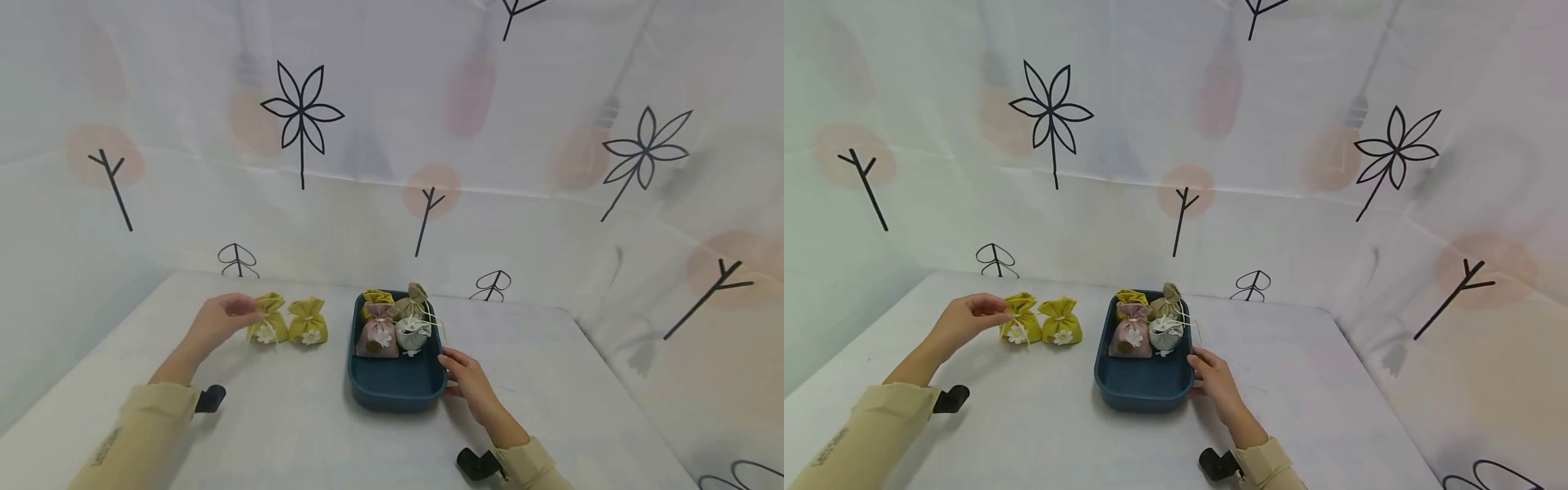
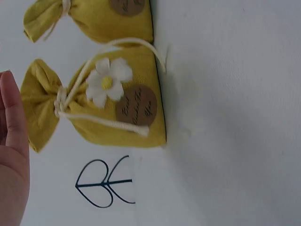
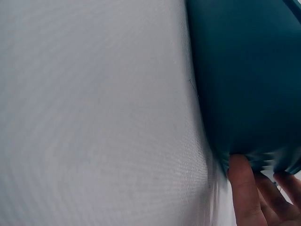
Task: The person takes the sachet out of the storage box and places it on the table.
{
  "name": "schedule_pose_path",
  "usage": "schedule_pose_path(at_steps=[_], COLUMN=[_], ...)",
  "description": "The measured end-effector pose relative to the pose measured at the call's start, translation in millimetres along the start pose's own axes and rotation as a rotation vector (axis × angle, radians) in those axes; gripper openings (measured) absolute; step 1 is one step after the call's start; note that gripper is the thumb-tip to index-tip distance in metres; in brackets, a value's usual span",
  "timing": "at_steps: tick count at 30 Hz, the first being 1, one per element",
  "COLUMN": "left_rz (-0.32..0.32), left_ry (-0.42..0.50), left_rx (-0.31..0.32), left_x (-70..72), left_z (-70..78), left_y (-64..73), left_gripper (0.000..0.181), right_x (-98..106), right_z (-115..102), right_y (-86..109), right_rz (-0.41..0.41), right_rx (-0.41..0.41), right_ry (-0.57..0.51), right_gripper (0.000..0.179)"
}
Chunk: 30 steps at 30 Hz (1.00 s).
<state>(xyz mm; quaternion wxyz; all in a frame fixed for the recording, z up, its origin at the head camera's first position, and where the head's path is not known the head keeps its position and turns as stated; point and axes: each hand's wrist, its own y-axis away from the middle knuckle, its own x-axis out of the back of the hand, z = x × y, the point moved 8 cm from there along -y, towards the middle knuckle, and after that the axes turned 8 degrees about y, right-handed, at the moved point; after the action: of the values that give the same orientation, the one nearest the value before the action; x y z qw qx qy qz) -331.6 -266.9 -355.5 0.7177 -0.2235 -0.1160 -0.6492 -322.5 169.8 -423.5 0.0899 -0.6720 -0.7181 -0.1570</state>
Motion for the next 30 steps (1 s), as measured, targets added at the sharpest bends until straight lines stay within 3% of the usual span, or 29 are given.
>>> schedule_pose_path(at_steps=[6, 19, 30], left_rz=[-0.048, -0.097, -0.182], left_ry=[0.016, 0.038, 0.051], left_rx=[-0.044, -0.078, -0.108], left_x=[-26.6, -63.9, -101.4], left_z=[22.1, 43.0, 76.3], left_y=[0.5, -7.1, -10.0], left_gripper=[0.038, 0.031, 0.026], right_x=[-1, 0, -1], right_z=[1, 0, 1], right_y=[-2.1, -2.1, -1.8], right_rz=[-0.003, -0.002, -0.007], right_rx=[-0.004, -0.015, -0.014], right_ry=[-0.002, 0.005, 0.007], right_gripper=[0.045, 0.045, 0.046])
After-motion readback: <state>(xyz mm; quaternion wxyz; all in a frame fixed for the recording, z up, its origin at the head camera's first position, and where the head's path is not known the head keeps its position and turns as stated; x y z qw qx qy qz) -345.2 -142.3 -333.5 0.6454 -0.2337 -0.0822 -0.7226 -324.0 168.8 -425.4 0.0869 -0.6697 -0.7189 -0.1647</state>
